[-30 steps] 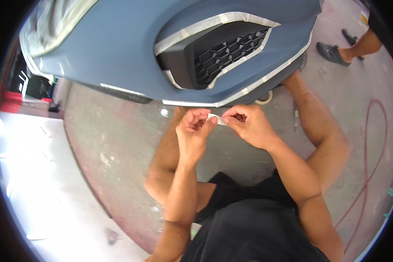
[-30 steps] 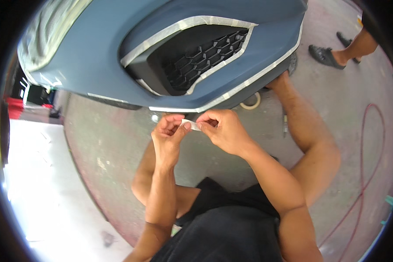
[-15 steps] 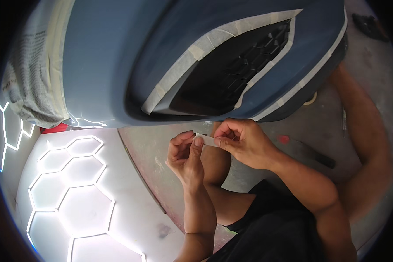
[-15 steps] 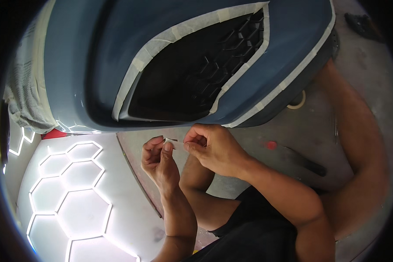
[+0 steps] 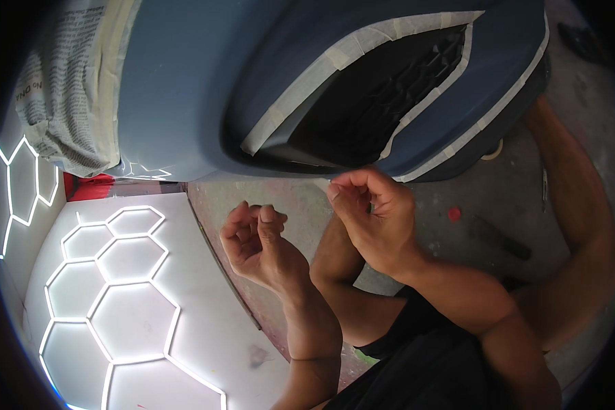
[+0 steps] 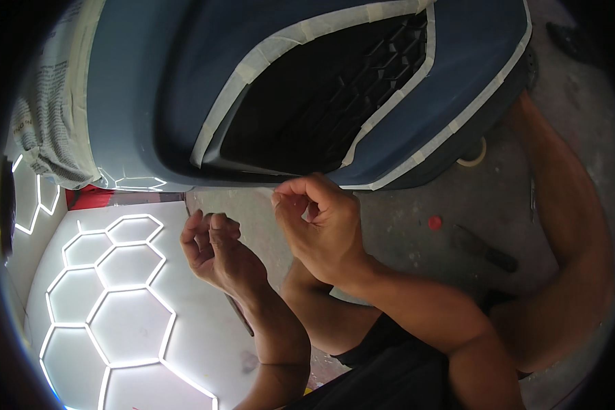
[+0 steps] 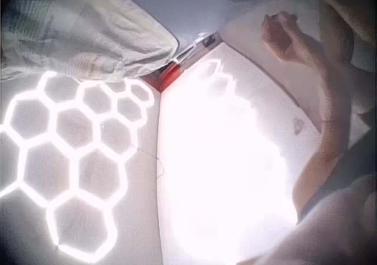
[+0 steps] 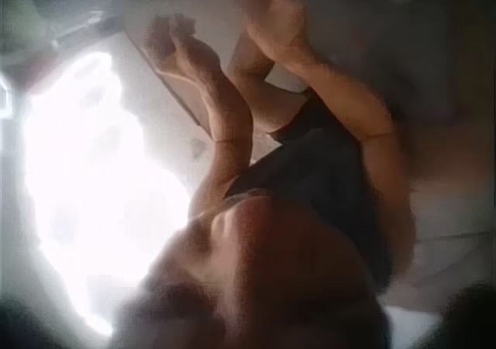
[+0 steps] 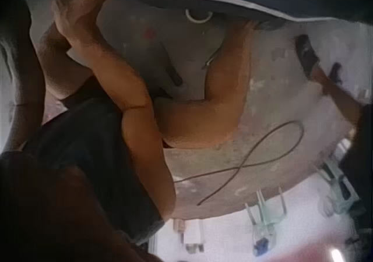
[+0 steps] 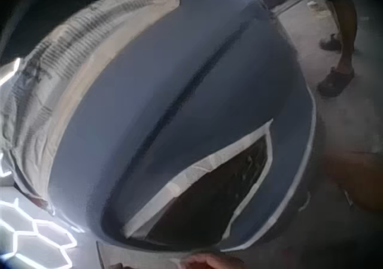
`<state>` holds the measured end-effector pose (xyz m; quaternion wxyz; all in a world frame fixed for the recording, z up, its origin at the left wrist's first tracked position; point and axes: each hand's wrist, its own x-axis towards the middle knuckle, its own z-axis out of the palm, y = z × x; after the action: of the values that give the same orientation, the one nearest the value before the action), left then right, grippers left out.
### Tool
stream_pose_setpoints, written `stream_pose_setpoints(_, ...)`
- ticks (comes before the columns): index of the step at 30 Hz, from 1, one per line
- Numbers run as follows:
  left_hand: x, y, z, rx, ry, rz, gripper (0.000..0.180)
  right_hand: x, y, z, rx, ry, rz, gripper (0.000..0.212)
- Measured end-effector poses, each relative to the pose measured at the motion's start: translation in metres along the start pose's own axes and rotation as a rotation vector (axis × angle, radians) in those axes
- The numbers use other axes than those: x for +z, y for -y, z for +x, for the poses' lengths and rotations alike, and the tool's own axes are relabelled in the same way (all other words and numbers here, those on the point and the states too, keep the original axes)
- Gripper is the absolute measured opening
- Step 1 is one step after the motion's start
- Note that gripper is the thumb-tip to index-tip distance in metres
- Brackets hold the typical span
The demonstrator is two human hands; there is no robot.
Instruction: The person applies masking tape along the edges of a car bumper's lower grille area. They tear pieces of tape, smooth them onto the surface, and use a small tool to press the tape into crevices.
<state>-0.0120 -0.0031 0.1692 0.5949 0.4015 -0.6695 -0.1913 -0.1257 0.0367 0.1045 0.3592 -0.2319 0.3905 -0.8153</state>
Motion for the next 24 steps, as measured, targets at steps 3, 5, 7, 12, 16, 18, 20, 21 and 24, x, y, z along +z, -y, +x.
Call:
stream_pose_setpoints(3, -0.007, -0.017, -0.016, -0.007, 0.036, 0.142, 0.017, 0.017, -0.009, 0.001, -0.023, -0.153, 0.083, 0.006)
stream_pose_setpoints(5, -0.007, -0.024, -0.019, 0.027, 0.168, 0.247, 0.013, 0.026, -0.016, 0.003, -0.133, -0.211, 0.047, 0.008)
stream_pose_setpoints(7, -0.003, -0.030, -0.020, 0.039, 0.258, 0.330, 0.013, 0.034, -0.019, 0.006, -0.251, -0.243, 0.002, 0.010)
stream_pose_setpoints(12, 0.009, -0.035, -0.002, 0.100, 0.242, 0.484, 0.020, 0.052, -0.021, 0.009, -0.349, -0.254, -0.085, 0.014)
stream_pose_setpoints(16, 0.013, -0.038, 0.010, 0.136, 0.216, 0.565, 0.020, 0.055, -0.022, 0.013, -0.385, -0.244, -0.134, 0.017)
stream_pose_setpoints(18, 0.014, -0.036, 0.015, 0.193, 0.209, 0.617, 0.020, 0.053, -0.023, 0.014, -0.457, -0.233, -0.202, 0.017)
stream_pose_setpoints(20, 0.014, -0.032, 0.018, 0.260, 0.203, 0.663, 0.019, 0.051, -0.023, 0.016, -0.486, -0.216, -0.203, 0.018)
stream_pose_setpoints(21, 0.014, -0.030, 0.019, 0.287, 0.197, 0.679, 0.019, 0.050, -0.023, 0.016, -0.491, -0.201, -0.201, 0.019)
stream_pose_setpoints(24, 0.013, -0.026, 0.025, 0.352, 0.148, 0.711, 0.021, 0.049, -0.022, 0.018, -0.504, -0.189, -0.261, 0.020)
